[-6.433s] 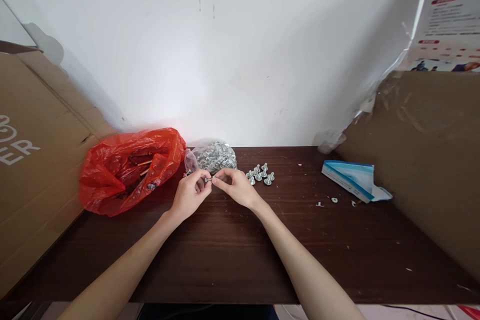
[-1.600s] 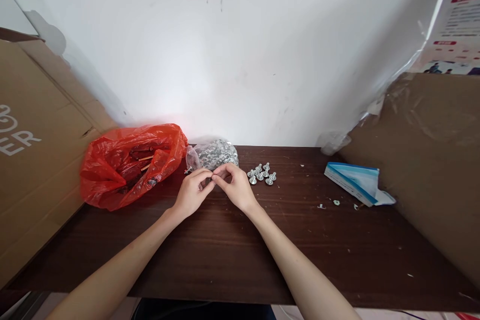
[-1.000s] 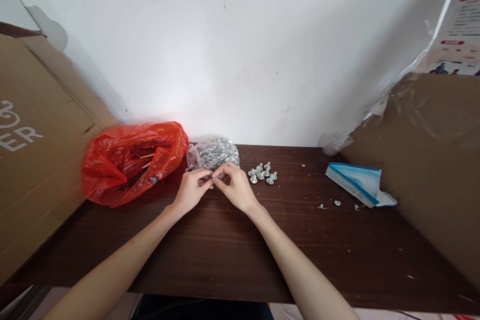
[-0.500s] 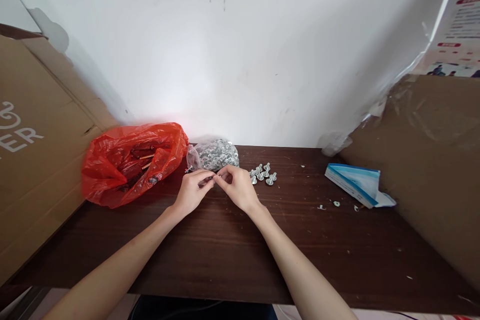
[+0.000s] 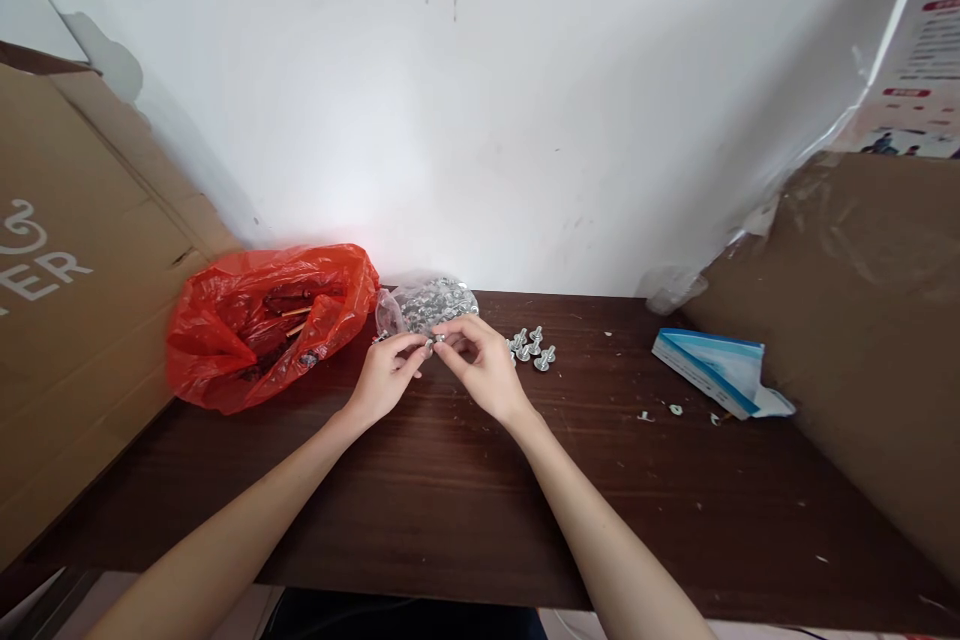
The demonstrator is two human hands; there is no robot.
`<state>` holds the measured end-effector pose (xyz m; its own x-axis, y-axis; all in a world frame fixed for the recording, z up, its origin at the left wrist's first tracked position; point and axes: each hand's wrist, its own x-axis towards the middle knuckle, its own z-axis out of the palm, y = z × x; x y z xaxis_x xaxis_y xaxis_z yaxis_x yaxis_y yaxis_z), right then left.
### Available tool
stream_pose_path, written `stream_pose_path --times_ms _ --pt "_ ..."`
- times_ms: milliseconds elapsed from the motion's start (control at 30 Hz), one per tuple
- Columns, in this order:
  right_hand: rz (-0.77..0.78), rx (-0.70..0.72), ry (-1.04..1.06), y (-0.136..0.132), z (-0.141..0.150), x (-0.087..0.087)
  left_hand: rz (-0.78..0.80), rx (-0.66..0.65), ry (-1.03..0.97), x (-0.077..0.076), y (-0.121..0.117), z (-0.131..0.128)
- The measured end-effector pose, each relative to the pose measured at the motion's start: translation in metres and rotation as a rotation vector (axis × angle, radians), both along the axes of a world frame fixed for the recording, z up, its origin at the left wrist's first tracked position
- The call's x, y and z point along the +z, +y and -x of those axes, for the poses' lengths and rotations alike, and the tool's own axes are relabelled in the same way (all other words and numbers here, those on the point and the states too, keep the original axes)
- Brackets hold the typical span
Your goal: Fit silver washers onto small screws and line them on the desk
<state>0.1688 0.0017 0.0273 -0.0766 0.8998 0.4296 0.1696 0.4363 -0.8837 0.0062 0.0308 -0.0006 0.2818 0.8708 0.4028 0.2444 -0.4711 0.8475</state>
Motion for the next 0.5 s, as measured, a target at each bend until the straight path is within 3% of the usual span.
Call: stream_pose_path --times_ms 100,233,333,500 --pt "0.232 0.035 0.280 0.005 -0.002 -0.003 0.113 -0.049 -0.161 0.004 -0.001 -0.002" --pt "0.497 0.123 0.537 0.009 -0.001 -0.009 0.141 -0.052 -0.242 0.009 -0.001 -0.002" --pt "0.585 0.163 0.580 0.009 0.004 -0.011 0.123 -0.014 -0.257 0.013 -0.001 -0.002" --pt "0.596 0.224 0.496 0.007 0.008 -0.010 0.122 0.022 -0.268 0.016 -0.002 -0.001"
